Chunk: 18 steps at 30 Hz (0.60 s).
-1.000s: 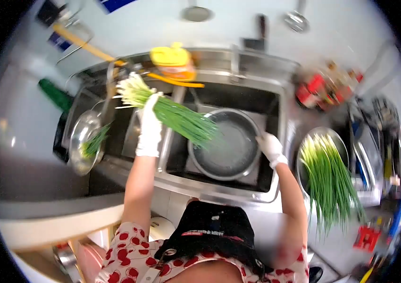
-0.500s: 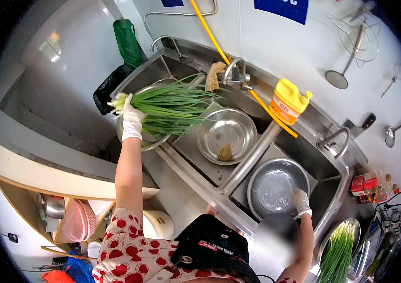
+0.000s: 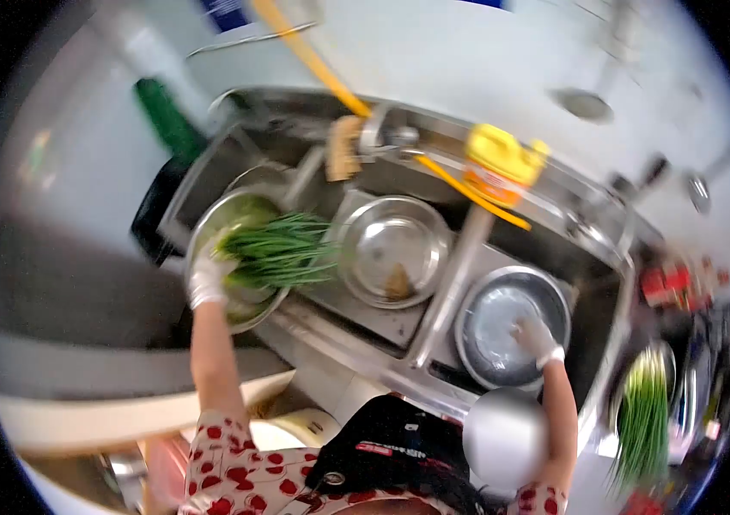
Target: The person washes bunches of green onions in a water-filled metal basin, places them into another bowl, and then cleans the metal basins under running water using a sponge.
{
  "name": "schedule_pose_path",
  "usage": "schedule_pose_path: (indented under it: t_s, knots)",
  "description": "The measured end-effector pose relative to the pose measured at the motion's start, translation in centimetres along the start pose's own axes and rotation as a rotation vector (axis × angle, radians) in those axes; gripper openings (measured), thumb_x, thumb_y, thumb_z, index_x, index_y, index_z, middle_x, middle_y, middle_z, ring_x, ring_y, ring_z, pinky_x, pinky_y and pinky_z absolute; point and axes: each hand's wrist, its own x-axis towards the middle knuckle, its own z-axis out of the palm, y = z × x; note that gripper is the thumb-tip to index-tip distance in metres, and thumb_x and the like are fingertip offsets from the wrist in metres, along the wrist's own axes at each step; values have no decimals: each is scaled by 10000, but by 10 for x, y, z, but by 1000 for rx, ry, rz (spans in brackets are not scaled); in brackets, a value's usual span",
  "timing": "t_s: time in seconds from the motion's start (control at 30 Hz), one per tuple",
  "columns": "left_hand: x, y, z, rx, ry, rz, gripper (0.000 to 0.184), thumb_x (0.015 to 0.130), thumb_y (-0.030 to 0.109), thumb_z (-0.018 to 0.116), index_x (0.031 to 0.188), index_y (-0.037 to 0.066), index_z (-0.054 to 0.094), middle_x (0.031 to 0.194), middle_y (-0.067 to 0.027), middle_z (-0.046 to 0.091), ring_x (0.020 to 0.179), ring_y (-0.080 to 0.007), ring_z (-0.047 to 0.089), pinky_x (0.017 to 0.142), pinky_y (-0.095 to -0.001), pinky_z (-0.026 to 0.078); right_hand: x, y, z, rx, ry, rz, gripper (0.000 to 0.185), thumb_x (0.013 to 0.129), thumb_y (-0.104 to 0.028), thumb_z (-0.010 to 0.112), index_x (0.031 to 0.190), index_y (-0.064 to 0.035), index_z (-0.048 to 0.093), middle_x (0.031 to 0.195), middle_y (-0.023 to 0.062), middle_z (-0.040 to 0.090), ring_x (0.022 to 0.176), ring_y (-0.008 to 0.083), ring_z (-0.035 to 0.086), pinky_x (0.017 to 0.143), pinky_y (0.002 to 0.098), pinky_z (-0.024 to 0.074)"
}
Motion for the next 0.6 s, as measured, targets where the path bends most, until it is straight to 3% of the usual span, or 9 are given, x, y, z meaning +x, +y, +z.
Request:
schedule_pose_path:
  t_s: [0.07,0.1,0.17,0.23,0.3,0.33,0.47,0.53,0.6]
  knots:
    - [2,-21,-15,57,8,2,500,811,82,614,1299,55,514,1209,-126,585,1032,-213,572,887,-329,471,-8,-28,-42,929,38,194,415,900,-411,533,955,-26,678,823,138,674,773,189,650,703,344,499]
    - [7,-27,-22,-58,34,-77,480,841,152,578,1304,46,505,1219,-141,575,1041,-226,567,877,-338,473,-8,-13,-30,822,149,463,404,892,-408,530,956,-39,681,823,132,679,768,226,655,688,358,498]
    - [24,-25,-24,-239,163,-217,489,901,291,505,1312,28,488,1239,-171,556,1059,-252,557,856,-355,477,-25,24,-4,-301,41,271,316,841,-334,554,765,-63,699,706,152,661,691,319,653,620,421,506]
    - [3,90,-1,-56,580,-297,575,885,399,568,1282,-11,500,1269,-209,539,1111,-303,550,896,-365,471,-43,36,7,-141,150,372,284,813,-317,582,726,-70,692,683,152,654,668,339,649,613,449,498]
    - [61,30,1,273,770,118,627,843,389,654,1271,-44,507,1251,-207,560,1091,-313,573,941,-370,453,-65,48,-4,4,369,308,239,815,-318,585,828,-96,674,710,173,646,678,347,642,644,446,505]
    - [27,108,23,309,750,49,588,867,344,642,1290,-38,496,1287,-189,540,1126,-307,555,971,-347,431,-83,52,-18,-106,465,282,230,804,-302,599,808,-78,651,706,168,635,675,346,635,648,456,502]
    - [-38,251,115,58,419,578,419,948,194,541,1297,-30,490,1327,-182,507,1205,-268,499,1019,-339,388,-169,84,-110,-142,775,481,211,778,-261,621,747,-54,638,703,162,625,671,332,626,630,436,497]
    - [-88,328,173,-93,131,664,357,960,100,492,1291,-32,493,1327,-162,512,1208,-235,497,1042,-342,369,-220,119,-131,-227,891,716,223,764,-244,637,865,-45,639,840,172,638,836,320,624,738,425,481]
    - [-136,382,229,-261,-182,654,335,951,83,498,1266,-26,523,1298,-148,542,1206,-223,502,1043,-330,362,-267,162,-122,-430,983,841,535,694,-313,724,1095,3,565,1051,184,597,1064,318,544,884,436,419]
